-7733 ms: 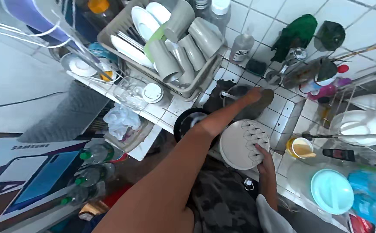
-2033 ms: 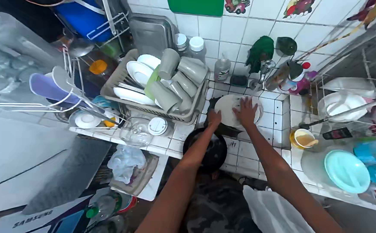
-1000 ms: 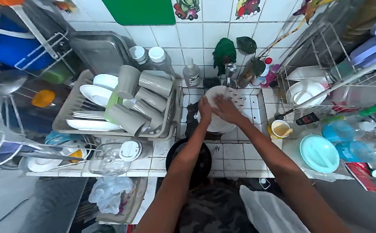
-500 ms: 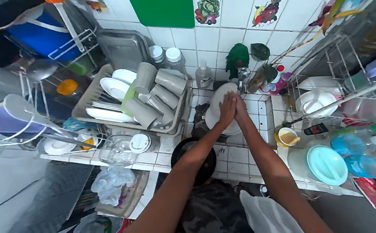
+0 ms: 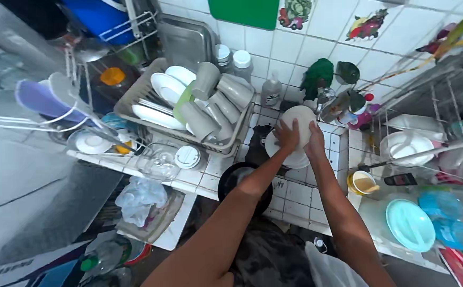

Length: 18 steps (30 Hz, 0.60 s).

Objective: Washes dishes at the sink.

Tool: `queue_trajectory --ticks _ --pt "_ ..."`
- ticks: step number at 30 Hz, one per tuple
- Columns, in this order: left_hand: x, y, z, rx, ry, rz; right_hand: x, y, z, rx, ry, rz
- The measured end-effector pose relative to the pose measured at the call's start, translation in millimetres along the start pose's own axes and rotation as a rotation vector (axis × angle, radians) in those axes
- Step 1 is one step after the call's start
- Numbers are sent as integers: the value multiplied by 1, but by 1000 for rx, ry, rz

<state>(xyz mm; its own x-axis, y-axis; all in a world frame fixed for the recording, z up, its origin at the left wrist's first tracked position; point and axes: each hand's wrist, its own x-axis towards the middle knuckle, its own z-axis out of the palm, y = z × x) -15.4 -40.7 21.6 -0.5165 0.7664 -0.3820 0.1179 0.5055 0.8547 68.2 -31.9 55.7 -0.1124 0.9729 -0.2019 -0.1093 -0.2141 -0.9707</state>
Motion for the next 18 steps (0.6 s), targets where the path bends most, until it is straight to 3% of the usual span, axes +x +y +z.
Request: queue_trajectory --ticks 3,6,10,14,18 --pt "-19 -15 -9 -105 -21 105 -8 -13 7 -258 -78 -62" --pt "-23 -36 -36 -73 -23 179 -17 -28 18 -601 -194 -304" --pt "-4 -67 -69 167 -113 56 -39 -93 59 -808 -234 -660" --pt "-1 -84 -81 67 -247 40 -37 -154 143 -490 -291 -966" --pt "-4 -92 -90 -44 -289 41 -40 -169 265 -105 -525 -969"
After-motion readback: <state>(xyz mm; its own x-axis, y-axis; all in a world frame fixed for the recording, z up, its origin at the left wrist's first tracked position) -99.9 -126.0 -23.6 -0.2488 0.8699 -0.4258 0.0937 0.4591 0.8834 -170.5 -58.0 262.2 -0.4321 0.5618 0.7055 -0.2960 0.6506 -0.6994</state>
